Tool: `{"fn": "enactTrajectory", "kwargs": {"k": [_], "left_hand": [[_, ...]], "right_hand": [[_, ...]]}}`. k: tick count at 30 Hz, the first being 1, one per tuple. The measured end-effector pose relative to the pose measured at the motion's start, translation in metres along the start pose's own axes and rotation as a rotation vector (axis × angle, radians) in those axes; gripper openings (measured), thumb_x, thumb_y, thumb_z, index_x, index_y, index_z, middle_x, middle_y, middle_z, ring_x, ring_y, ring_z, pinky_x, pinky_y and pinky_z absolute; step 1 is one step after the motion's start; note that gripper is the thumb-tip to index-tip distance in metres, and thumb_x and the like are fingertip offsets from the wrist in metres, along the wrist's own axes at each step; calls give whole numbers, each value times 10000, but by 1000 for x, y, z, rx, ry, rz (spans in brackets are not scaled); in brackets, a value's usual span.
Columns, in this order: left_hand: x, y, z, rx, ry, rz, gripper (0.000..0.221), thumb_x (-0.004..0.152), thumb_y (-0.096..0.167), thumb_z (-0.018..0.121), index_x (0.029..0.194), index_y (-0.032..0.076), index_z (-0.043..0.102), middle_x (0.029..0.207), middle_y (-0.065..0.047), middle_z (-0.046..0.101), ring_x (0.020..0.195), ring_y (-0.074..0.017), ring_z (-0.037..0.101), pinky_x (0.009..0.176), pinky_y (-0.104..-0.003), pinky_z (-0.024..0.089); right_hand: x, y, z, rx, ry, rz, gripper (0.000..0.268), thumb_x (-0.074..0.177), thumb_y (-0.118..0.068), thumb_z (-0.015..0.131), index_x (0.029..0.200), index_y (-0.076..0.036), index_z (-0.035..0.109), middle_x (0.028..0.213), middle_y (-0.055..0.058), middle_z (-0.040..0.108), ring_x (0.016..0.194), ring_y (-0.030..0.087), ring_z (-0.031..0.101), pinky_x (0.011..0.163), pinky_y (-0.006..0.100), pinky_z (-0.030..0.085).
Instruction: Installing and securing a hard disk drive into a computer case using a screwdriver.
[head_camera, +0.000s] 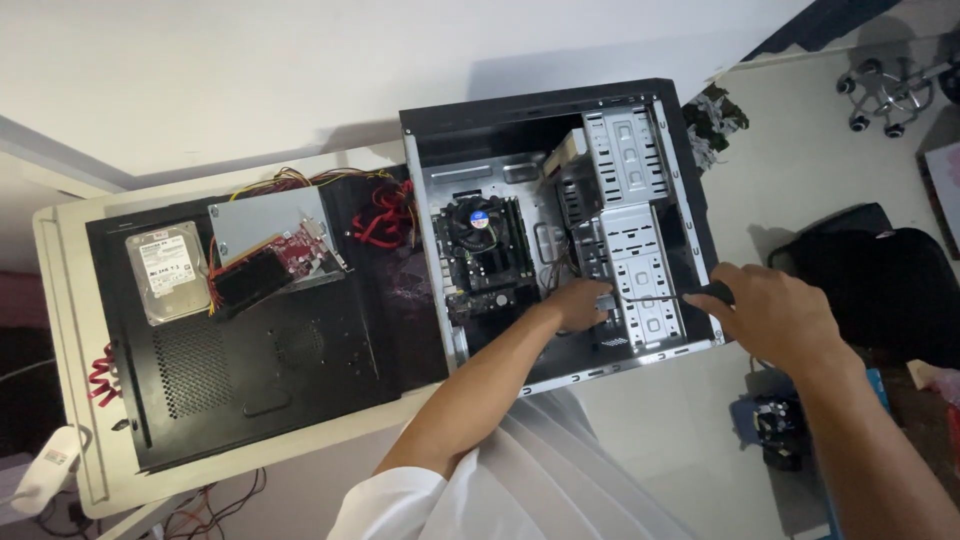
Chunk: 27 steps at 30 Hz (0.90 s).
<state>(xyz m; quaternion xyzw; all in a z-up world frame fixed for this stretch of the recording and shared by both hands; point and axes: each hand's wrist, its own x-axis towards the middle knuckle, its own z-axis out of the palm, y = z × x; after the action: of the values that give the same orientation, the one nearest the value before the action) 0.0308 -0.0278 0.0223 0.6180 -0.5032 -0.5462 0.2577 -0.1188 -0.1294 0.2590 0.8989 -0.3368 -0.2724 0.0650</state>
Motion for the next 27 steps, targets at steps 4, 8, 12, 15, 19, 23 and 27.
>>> {"fn": "enactTrajectory", "kwargs": {"k": [4, 8, 12, 15, 19, 23, 27], "left_hand": [[8, -7, 6, -42, 19, 17, 518, 937, 178, 589, 1451, 123, 563, 1492, -117, 578, 1317, -336, 571, 1022, -420, 486], [5, -2, 4, -48, 37, -9, 528, 918, 143, 593, 1445, 174, 585, 1465, -108, 609, 1286, -336, 597, 1002, -412, 499], [6, -4, 6, -51, 30, -1, 507, 947, 174, 602, 1453, 177, 566, 1498, -98, 576, 1312, -325, 577, 1020, -409, 496], [6, -6, 6, -37, 26, -9, 556, 941, 200, 600, 1488, 138, 524, 1526, -136, 535, 1348, -345, 543, 1051, -423, 476], [10, -8, 8, -46, 26, 2, 563, 950, 199, 617, 1497, 120, 510, 1535, -124, 528, 1365, -334, 533, 1081, -414, 459], [6, -4, 5, -54, 26, 1, 534, 951, 173, 603, 1480, 136, 538, 1489, -140, 574, 1314, -347, 574, 1026, -419, 499], [12, -9, 10, -51, 40, -10, 557, 946, 196, 613, 1496, 176, 525, 1519, -115, 549, 1336, -341, 558, 1049, -408, 485]], "right_hand": [[-3, -4, -14, 61, -184, 33, 481, 979, -546, 540, 1254, -152, 547, 1087, 40, 742, 909, 274, 754, 715, 434, 622], [-1, -3, -13, 64, -129, 41, 495, 992, -560, 534, 1243, -137, 586, 993, 27, 752, 778, 229, 730, 631, 373, 584], [0, 0, -11, 56, -56, 33, 469, 978, -587, 552, 1132, -154, 645, 894, 25, 771, 714, 225, 727, 577, 355, 573], [-5, -6, -24, 110, -224, 90, 542, 965, -516, 598, 1348, -140, 523, 1129, 60, 750, 918, 276, 760, 782, 443, 625], [-3, 3, -8, 156, -162, 62, 423, 957, -437, 631, 1242, -136, 548, 1135, 54, 732, 888, 264, 732, 689, 422, 583], [-1, 6, -2, 108, -101, 41, 493, 957, -528, 612, 1234, -122, 579, 1022, 53, 745, 825, 249, 712, 644, 404, 583], [-5, 5, -19, 185, -255, 78, 469, 971, -397, 636, 1341, -147, 493, 1267, 69, 686, 1034, 287, 705, 775, 457, 578]]}}
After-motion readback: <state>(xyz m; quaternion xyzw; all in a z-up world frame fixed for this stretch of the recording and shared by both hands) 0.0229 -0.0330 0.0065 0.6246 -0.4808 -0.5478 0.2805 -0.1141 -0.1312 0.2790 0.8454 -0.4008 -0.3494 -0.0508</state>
